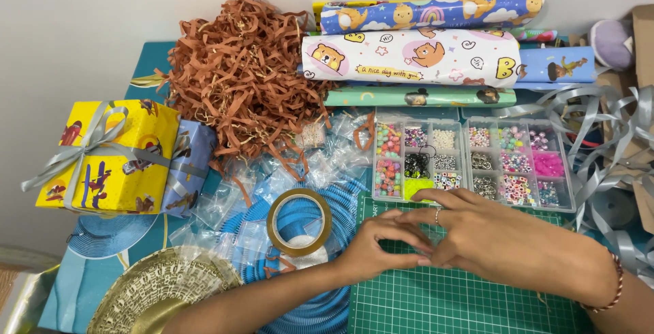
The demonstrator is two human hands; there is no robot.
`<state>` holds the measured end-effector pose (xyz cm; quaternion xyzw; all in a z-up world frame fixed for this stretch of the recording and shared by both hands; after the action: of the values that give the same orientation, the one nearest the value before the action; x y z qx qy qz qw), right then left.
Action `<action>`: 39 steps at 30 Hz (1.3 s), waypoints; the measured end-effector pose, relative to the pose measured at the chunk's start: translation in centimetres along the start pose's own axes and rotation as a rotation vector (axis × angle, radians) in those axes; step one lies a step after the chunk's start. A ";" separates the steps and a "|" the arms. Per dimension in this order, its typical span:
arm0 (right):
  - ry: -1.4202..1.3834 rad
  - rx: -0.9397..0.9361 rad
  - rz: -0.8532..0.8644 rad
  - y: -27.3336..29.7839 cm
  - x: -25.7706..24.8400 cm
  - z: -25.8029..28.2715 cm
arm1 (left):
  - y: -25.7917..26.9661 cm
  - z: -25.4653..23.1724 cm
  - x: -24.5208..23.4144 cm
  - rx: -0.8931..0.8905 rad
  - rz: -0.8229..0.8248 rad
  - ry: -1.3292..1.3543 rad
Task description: Bagging small decorative beads and charms into plastic pouches
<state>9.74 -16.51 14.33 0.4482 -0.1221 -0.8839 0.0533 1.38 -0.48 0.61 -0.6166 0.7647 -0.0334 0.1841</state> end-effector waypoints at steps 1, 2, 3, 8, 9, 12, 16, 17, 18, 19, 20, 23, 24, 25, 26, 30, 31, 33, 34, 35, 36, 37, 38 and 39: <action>-0.001 0.000 0.001 0.1 -0.1 0.1 | 0.0 -0.2 -0.1 -0.001 0.000 0.001; -0.004 0.002 -0.001 0.1 -0.2 0.1 | -0.1 -0.4 -0.2 -0.001 0.004 -0.018; -0.007 0.003 -0.003 0.2 -0.3 0.2 | -0.2 -0.7 -0.2 -0.001 0.009 -0.037; -0.009 0.026 0.024 0.3 -0.4 0.0 | -0.2 -0.6 -0.2 0.007 0.045 -0.076; -0.023 0.014 0.021 0.3 -0.4 0.0 | -0.1 -0.6 -0.3 0.012 0.042 -0.081; -0.010 -0.005 0.016 0.2 -0.7 0.6 | -0.1 -0.8 -0.3 -0.005 0.081 -0.077; -0.033 0.039 0.047 0.3 -0.6 0.4 | -0.1 -0.9 -0.2 0.029 0.072 -0.077; -0.036 0.036 0.035 0.4 -0.6 0.3 | -0.1 -0.8 -0.2 0.027 0.065 -0.082; -0.038 0.033 0.023 0.4 -0.6 0.3 | -0.1 -0.8 -0.2 0.024 0.058 -0.088; -0.038 0.033 0.023 0.4 -0.5 0.3 | -0.1 -0.7 -0.2 0.025 0.058 -0.087; -0.037 0.032 0.032 0.4 -0.5 0.2 | 0.0 -0.7 -0.2 0.010 0.061 -0.086; -0.029 0.009 0.040 0.3 -0.6 0.4 | 0.0 -0.5 -0.2 0.002 0.061 -0.090; -0.022 -0.015 0.038 0.2 -0.6 0.5 | 0.0 -0.5 -0.2 0.009 0.058 -0.094; -0.022 -0.015 0.037 0.2 -0.6 0.5 | -0.1 -0.7 -0.3 0.009 0.058 -0.095; -0.017 -0.004 0.054 0.2 -0.5 0.4 | -0.1 -0.8 -0.3 0.006 0.067 -0.077; -0.031 0.029 0.102 0.2 -0.4 0.3 | -0.2 -1.3 -0.4 -0.010 0.104 -0.057; -0.033 0.029 0.102 0.2 -0.5 0.4 | -0.2 -1.4 -0.4 -0.011 0.104 -0.057; -0.031 0.044 0.112 0.1 -0.5 0.6 | -0.3 -1.5 -0.4 -0.021 0.118 -0.080; -0.031 0.043 0.112 0.1 -0.4 0.5 | -0.1 -1.2 -0.4 -0.021 0.117 -0.080; -0.045 0.032 0.091 0.2 -0.4 0.4 | -0.1 -1.1 -0.3 -0.009 0.107 -0.086; -0.060 0.021 0.071 0.3 -0.4 0.4 | -0.1 -0.9 -0.3 0.002 0.097 -0.093; -0.054 0.022 0.068 0.4 -0.6 0.4 | -0.1 -0.7 -0.3 0.008 0.097 -0.096; -0.099 0.038 0.078 0.4 -0.8 0.3 | 0.0 -0.4 -0.2 -0.006 0.082 -0.070; -0.146 0.055 0.088 0.5 -0.9 0.3 | 0.1 -0.2 -0.2 -0.021 0.067 -0.043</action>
<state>10.06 -16.79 15.34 0.3780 -0.1694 -0.9074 0.0707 1.28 -0.29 0.78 -0.5930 0.7811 -0.0057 0.1952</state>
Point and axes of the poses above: each hand's wrist, its own y-axis away from the middle knuckle, its own x-axis out of the palm, z = x × y, the point moved 2 cm from there along -y, towards the middle knuckle, and after that the axes turned 13 degrees about -y, right-handed, at the moved point
